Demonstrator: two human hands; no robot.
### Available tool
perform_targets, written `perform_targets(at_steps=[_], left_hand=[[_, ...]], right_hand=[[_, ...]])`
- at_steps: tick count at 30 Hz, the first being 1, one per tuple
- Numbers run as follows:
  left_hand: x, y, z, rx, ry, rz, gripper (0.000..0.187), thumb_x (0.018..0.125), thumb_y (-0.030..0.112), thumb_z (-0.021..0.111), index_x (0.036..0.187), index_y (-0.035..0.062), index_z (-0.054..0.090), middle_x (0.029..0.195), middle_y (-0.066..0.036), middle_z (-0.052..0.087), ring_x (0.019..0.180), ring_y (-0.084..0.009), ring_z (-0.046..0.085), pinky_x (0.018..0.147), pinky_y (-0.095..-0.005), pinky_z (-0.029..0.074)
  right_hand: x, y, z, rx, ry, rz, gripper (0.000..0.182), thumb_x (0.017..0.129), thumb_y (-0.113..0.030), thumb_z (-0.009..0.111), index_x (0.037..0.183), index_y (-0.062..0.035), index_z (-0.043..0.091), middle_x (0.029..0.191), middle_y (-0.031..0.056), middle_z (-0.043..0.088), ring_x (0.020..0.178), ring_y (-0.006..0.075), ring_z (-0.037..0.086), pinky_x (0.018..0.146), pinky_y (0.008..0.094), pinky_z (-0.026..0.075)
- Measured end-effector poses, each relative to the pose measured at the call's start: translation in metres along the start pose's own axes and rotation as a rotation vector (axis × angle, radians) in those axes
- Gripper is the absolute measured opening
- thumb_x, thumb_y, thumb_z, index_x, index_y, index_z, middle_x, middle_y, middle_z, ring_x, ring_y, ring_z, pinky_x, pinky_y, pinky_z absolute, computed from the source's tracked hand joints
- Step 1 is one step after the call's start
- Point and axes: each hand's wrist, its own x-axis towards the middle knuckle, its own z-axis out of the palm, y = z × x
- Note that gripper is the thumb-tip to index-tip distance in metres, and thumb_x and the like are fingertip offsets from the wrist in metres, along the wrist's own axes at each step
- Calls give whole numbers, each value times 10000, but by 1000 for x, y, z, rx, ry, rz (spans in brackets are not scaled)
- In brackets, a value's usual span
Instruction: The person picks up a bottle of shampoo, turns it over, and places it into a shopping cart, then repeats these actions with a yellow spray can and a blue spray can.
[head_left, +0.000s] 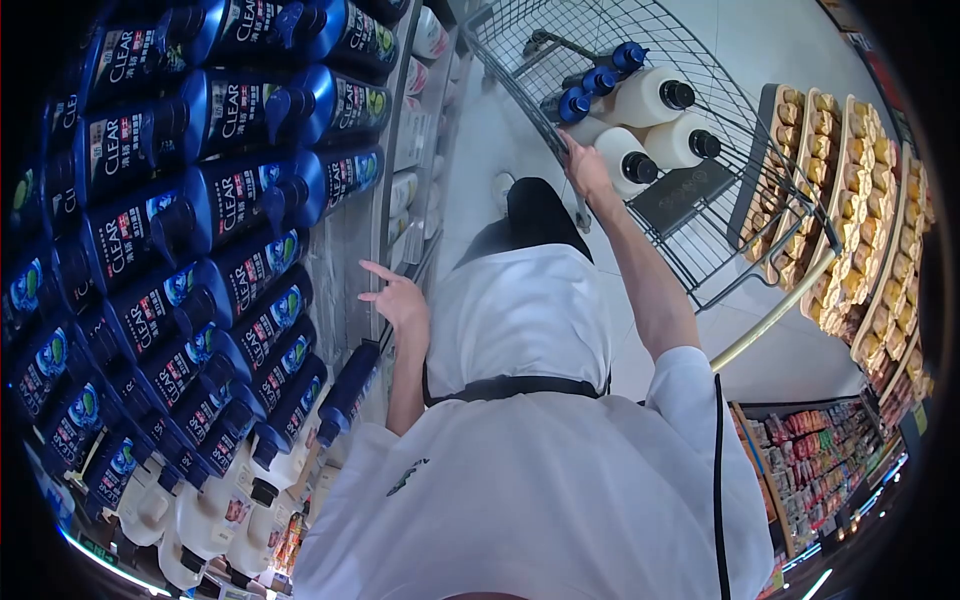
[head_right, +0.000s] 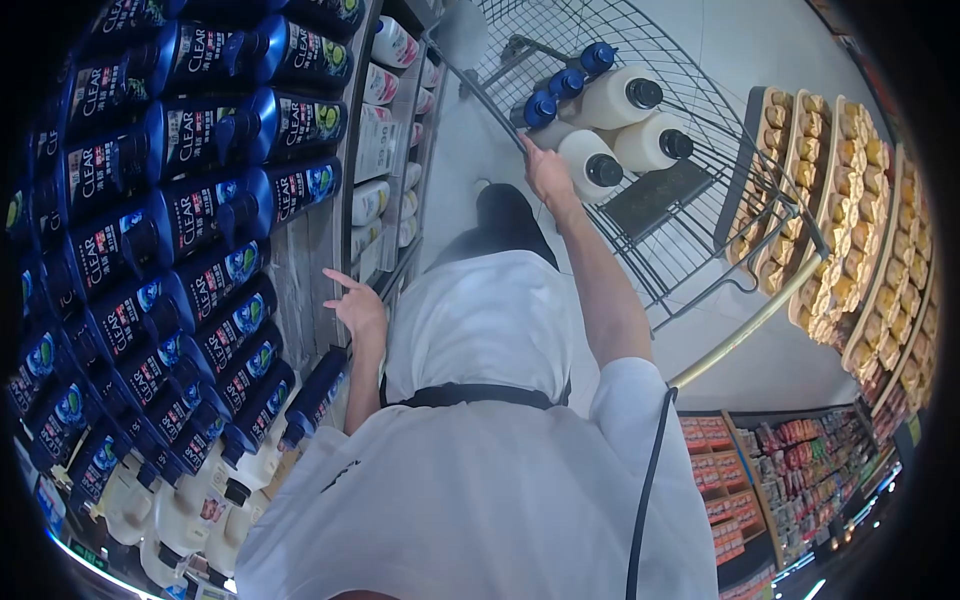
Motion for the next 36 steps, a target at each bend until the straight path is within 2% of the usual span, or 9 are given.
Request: perform_targets(at_steps=[5, 8, 11, 14, 17, 23, 32, 33, 36], left_hand=[[3, -4, 22, 22, -8, 16, 956, 908, 143, 576, 1456, -234, -111, 724, -241, 699, 1027, -594, 632, 750, -416, 604], [-4, -1, -6, -56, -42, -17, 996, 906, 172, 607, 1445, -245, -119, 718, -247, 695, 1023, -590, 635, 747, -411, 605], [-14, -1, -18, 129, 110, 53, 1012, 911, 345, 635, 1441, -281, 43, 599, -167, 673, 738, -396, 738, 656, -358, 597], [-16, -4, -25, 106, 133, 90, 1029, 898, 360, 649, 1442, -277, 53, 584, -173, 662, 750, -418, 735, 553, -344, 578], [-14, -1, -29, 26, 15, 45, 1066, 838, 189, 692, 1434, -274, -60, 707, -291, 675, 946, -541, 683, 653, -375, 601], [-15, 3, -24, -7, 135, 9, 983, 836, 131, 640, 1446, -269, -19, 757, -405, 640, 847, -543, 694, 586, -354, 584], [3, -3, -17, -178, -257, -69, 1162, 926, 396, 643, 1441, -208, -206, 909, -481, 617, 1023, -618, 620, 712, -448, 575], [5, 2, -24, -109, -314, -140, 1200, 896, 380, 663, 1432, -194, -244, 975, -278, 726, 941, -439, 707, 1043, -472, 458], [9, 1, -32, -161, -385, -168, 1195, 901, 394, 655, 1453, -154, -252, 1013, -312, 708, 1041, -489, 662, 1029, -472, 469]], right_hand=[[17, 7, 1, 39, 52, -37, 533, 908, -106, 566, 1436, -131, 504, 873, 288, 685, 836, 455, 677, 809, 546, 539], [25, 7, -5, 49, 61, -20, 554, 887, -88, 579, 1434, -130, 507, 877, 282, 687, 844, 453, 675, 820, 542, 537], [35, 3, -15, 69, 62, 4, 569, 872, -73, 583, 1434, -124, 506, 881, 275, 690, 846, 452, 673, 823, 539, 537], [43, 2, -21, 84, 62, 23, 589, 853, -64, 588, 1433, -121, 505, 885, 272, 691, 845, 454, 671, 824, 537, 539], [52, 2, -28, 95, 80, 13, 623, 825, -53, 594, 1437, -123, 499, 894, 272, 691, 846, 456, 670, 826, 536, 540], [71, 7, -34, 85, 90, 17, 678, 796, -42, 596, 1456, -127, 468, 910, 273, 691, 847, 454, 672, 818, 537, 545], [92, 17, -34, 83, 115, 6, 632, 850, -92, 558, 1470, -121, 443, 864, 284, 677, 805, 466, 664, 796, 551, 543], [92, 16, -36, 95, 123, 3, 631, 851, -85, 548, 1472, -121, 444, 847, 291, 677, 793, 471, 665, 792, 554, 543], [96, 15, -44, 101, 98, 23, 650, 855, -85, 548, 1492, -119, 422, 833, 298, 679, 793, 476, 668, 800, 552, 543]])
